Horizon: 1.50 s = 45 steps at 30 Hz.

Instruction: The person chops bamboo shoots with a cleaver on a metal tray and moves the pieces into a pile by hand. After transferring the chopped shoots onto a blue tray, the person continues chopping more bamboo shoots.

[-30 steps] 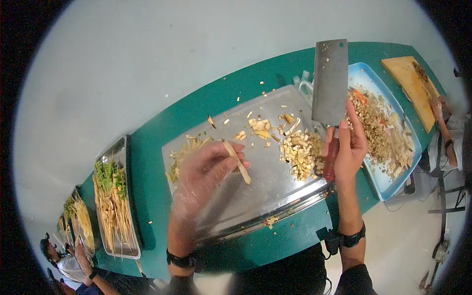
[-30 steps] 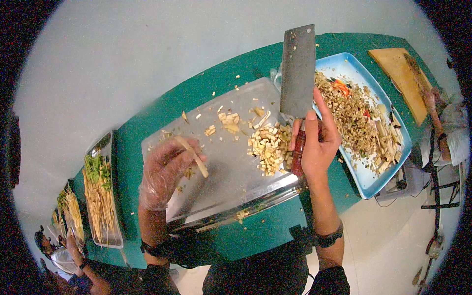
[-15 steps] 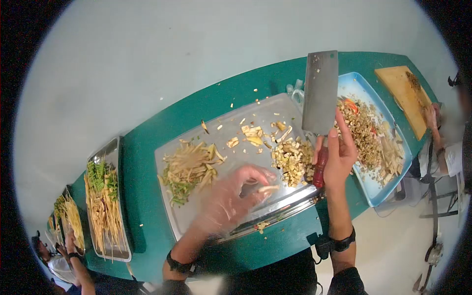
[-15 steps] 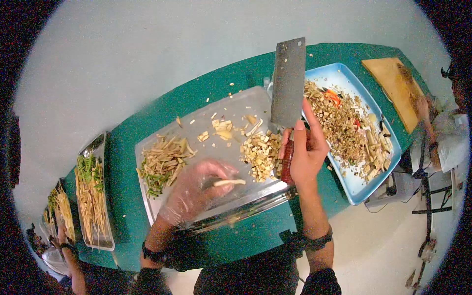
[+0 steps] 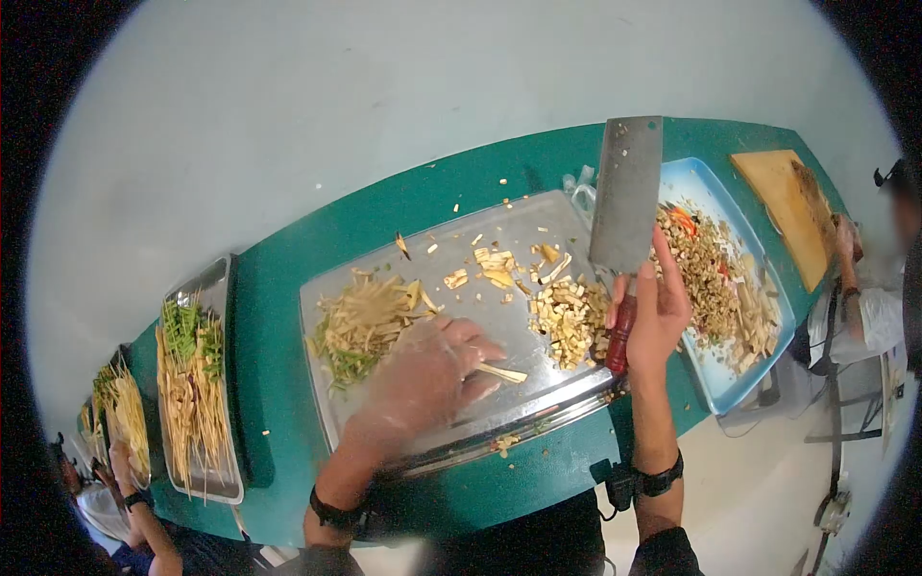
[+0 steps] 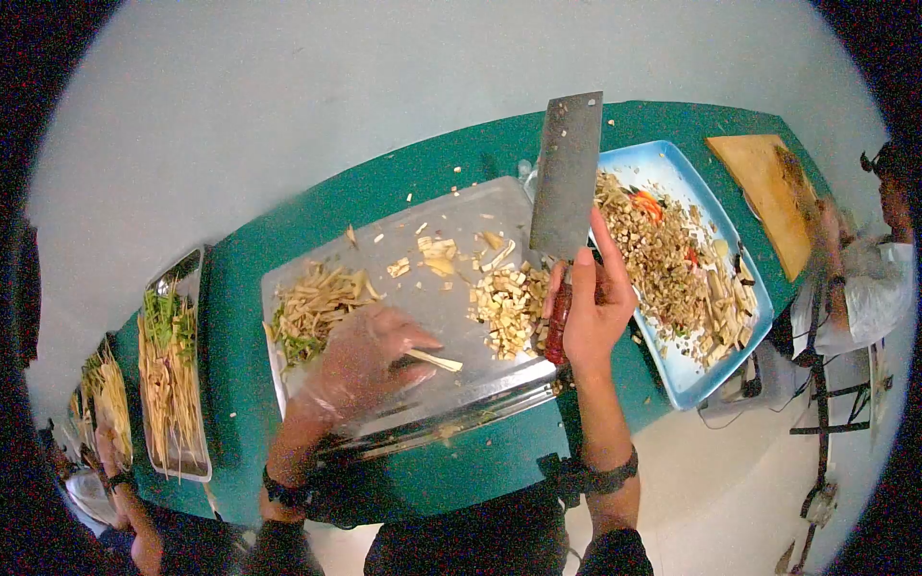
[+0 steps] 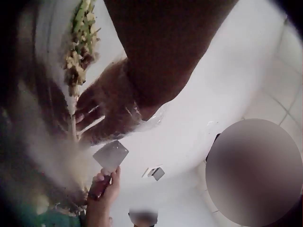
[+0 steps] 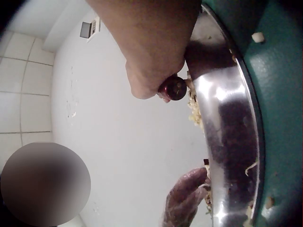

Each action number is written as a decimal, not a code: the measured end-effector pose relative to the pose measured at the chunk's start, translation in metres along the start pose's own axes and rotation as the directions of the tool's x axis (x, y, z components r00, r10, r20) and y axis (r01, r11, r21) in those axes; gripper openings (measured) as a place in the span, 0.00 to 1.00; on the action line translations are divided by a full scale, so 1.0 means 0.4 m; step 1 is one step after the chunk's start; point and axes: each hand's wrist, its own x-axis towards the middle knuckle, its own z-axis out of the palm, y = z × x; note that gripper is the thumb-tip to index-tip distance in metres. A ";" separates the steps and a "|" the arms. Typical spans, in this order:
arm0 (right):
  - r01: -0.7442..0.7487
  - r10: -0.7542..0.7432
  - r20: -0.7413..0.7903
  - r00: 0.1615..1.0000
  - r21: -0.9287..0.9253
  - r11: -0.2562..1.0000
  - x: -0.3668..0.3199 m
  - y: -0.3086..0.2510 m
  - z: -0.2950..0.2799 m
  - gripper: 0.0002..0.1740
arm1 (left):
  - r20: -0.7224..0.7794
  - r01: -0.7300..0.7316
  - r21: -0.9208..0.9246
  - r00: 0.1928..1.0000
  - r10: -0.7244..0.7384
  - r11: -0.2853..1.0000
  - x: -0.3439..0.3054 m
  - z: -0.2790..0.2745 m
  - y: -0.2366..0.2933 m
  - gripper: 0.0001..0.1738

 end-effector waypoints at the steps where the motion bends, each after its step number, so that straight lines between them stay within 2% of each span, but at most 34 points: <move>1: -0.005 0.005 -0.008 1.000 0.003 1.000 -0.001 0.000 0.001 0.27 | -0.005 0.003 -0.005 1.000 -0.003 1.000 0.004 0.008 0.006 0.17; 3: -0.009 0.008 -0.011 1.000 -0.003 1.000 -0.002 -0.002 -0.002 0.28 | 0.026 -0.011 -0.146 1.000 0.015 0.989 0.016 0.023 0.017 0.10; 4: -0.010 0.010 -0.003 1.000 0.004 1.000 -0.001 -0.001 -0.004 0.28 | 0.020 -0.010 -0.151 1.000 0.014 0.988 0.019 0.037 0.020 0.10; 6: -0.009 0.009 0.007 1.000 0.007 1.000 -0.001 0.001 -0.004 0.28 | -0.113 -0.019 -0.173 0.994 -0.001 0.985 0.019 0.070 0.026 0.12; 7: -0.010 0.010 0.004 1.000 0.012 1.000 -0.002 0.001 -0.003 0.28 | -0.118 -0.020 -0.177 0.993 -0.001 0.984 0.020 0.080 0.035 0.12; 9: -0.009 0.009 0.006 1.000 0.011 1.000 -0.003 0.000 -0.001 0.28 | -0.229 -0.013 -0.195 0.973 -0.033 0.981 0.020 0.096 0.052 0.11; 12: 0.003 -0.002 0.020 1.000 -0.040 0.999 -0.009 -0.008 0.002 0.28 | -0.188 0.024 -0.224 0.980 -0.067 0.974 0.014 0.108 0.064 0.12; 14: 0.051 -0.050 0.025 0.998 -0.042 0.998 -0.020 -0.019 0.009 0.28 | -0.209 0.031 -0.239 0.974 -0.083 0.970 0.015 0.104 0.069 0.13; 16: 0.038 -0.038 0.009 0.999 -0.041 0.998 -0.055 -0.046 0.015 0.28 | -0.231 0.041 -0.257 0.968 -0.102 0.965 0.017 0.100 0.069 0.13; 18: 0.070 -0.063 0.075 0.995 -0.098 0.993 -0.106 -0.073 0.007 0.27 | -0.179 0.069 -0.260 0.977 -0.118 0.963 0.012 0.104 0.070 0.13; 20: 0.097 -0.081 0.119 0.990 -0.137 0.986 -0.157 -0.109 0.000 0.27 | -0.224 0.053 -0.273 0.968 -0.117 0.960 0.012 0.121 0.063 0.11; 22: 0.047 -0.003 0.205 0.979 -0.209 0.977 -0.202 -0.138 -0.007 0.26 | -0.262 0.036 -0.284 0.958 -0.114 0.958 0.012 0.134 0.057 0.09; 27: -0.025 0.106 0.299 0.948 -0.261 0.965 -0.265 -0.177 -0.002 0.24 | -0.310 0.003 -0.248 0.947 -0.082 0.969 0.015 0.135 0.053 0.07; 30: 0.005 0.091 0.325 0.941 -0.282 0.959 -0.285 -0.169 0.000 0.24 | -0.342 -0.018 -0.229 0.938 -0.063 0.973 0.013 0.144 0.049 0.08; 34: -0.021 0.133 0.316 0.939 -0.334 0.942 -0.292 -0.164 0.016 0.25 | -0.371 -0.029 -0.190 0.928 -0.045 0.981 0.010 0.141 0.047 0.08; 36: -0.017 0.138 0.333 0.933 -0.342 0.939 -0.293 -0.158 0.017 0.25 | -0.366 -0.067 -0.260 0.930 -0.034 0.963 0.011 0.140 0.044 0.08; 40: -0.003 0.132 0.331 0.935 -0.363 0.932 -0.293 -0.146 0.023 0.25 | -0.336 -0.053 -0.257 0.941 -0.038 0.965 0.010 0.143 0.039 0.07; 45: -0.003 0.143 0.318 0.937 -0.405 0.915 -0.295 -0.155 0.033 0.25 | -0.379 -0.098 -0.280 0.925 -0.016 0.955 0.015 0.154 0.032 0.06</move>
